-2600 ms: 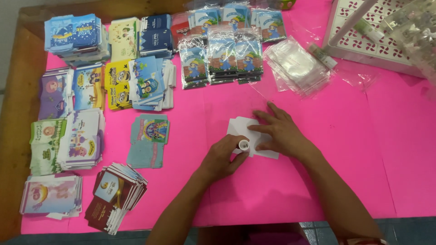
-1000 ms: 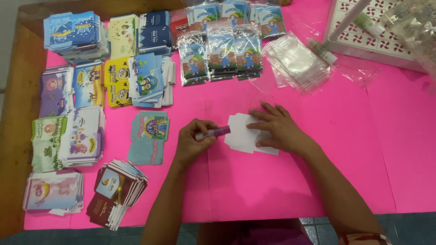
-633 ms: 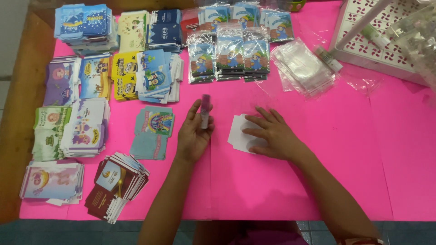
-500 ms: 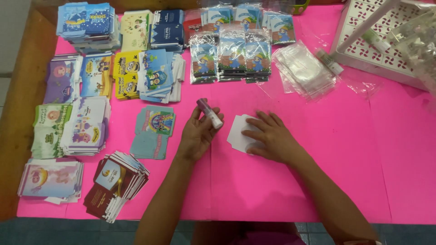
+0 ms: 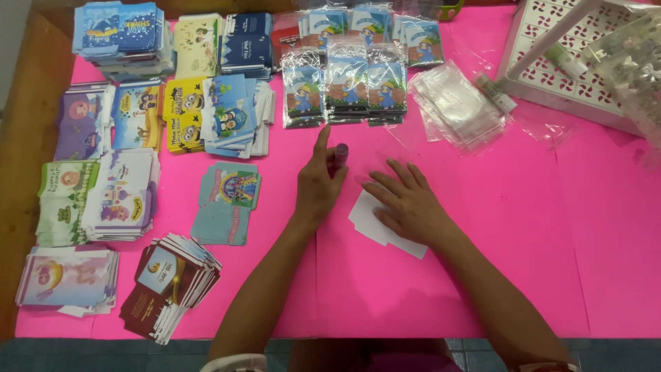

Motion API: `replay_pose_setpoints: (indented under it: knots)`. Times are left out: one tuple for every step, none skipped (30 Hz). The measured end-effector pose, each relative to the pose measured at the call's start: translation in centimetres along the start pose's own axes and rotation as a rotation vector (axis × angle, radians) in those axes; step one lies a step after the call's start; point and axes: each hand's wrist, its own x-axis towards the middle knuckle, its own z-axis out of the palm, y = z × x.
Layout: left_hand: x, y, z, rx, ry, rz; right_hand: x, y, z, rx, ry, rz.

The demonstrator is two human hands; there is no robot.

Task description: Applying glue to paper cards and attaching stickers to them

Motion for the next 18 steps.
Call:
replay_pose_setpoints:
  knots:
    - [-0.1, 0.1, -0.1, 0.000, 0.001, -0.001, 0.0, -0.1, 0.3, 0.001, -0.001, -0.001]
    - [-0.2, 0.2, -0.2, 0.008, 0.009, 0.009, -0.1, -0.3, 0.5, 0.007, -0.017, -0.011]
    - [-0.2, 0.4, -0.2, 0.013, 0.017, 0.021, -0.1, -0.3, 0.7, 0.010, -0.034, -0.020]
    - [-0.7, 0.6, -0.5, 0.012, 0.017, 0.021, -0.1, -0.4, 0.7, 0.009, -0.034, -0.020]
    - [-1.1, 0.7, -0.8, 0.077, 0.056, -0.010, -0.1, -0.3, 0.6, 0.017, -0.054, -0.005]
    - [-1.5, 0.8, -1.0, 0.142, 0.096, -0.041, 0.0, -0.3, 0.5, 0.025, -0.073, 0.010]
    - [-2.2, 0.9, -1.6, 0.144, 0.095, -0.043, -0.1, -0.1, 0.7, 0.027, -0.074, 0.010]
    - [-2.9, 1.0, -2.1, 0.291, -0.010, -0.088, -0.2, 0.0, 0.8, 0.021, -0.094, 0.016]
    - [-3.5, 1.0, -2.6, 0.437, -0.116, -0.130, -0.2, 0.1, 1.0, 0.014, -0.111, 0.023]
    - [-4.0, 1.4, -2.9, 0.439, -0.116, -0.129, -0.1, 0.1, 1.1, 0.015, -0.109, 0.024]
    - [-4.5, 1.7, -3.1, 0.475, -0.282, -0.178, -0.2, 0.1, 1.1, 0.021, -0.113, 0.040]
    - [-4.9, 2.1, -3.2, 0.509, -0.448, -0.226, -0.3, 0.1, 1.2, 0.028, -0.116, 0.056]
    - [-5.1, 2.1, -3.2, 0.508, -0.452, -0.226, -0.4, 0.3, 1.1, 0.029, -0.118, 0.060]
    - [-5.2, 2.1, -3.3, 0.445, -0.505, -0.082, -0.5, 0.5, 1.0, 0.052, -0.083, 0.058]
    - [-5.2, 2.1, -3.2, 0.381, -0.553, 0.065, -0.5, 0.8, 0.9, 0.072, -0.045, 0.055]
    - [-5.0, 2.4, -3.5, 0.380, -0.554, 0.068, -0.6, 1.0, 1.3, 0.071, -0.045, 0.058]
    - [-4.8, 2.7, -3.7, 0.347, -0.553, 0.233, -0.7, 1.1, 1.7, 0.104, -0.031, 0.051]
    - [-4.6, 2.9, -4.0, 0.314, -0.549, 0.397, -0.9, 1.3, 2.1, 0.138, -0.016, 0.044]
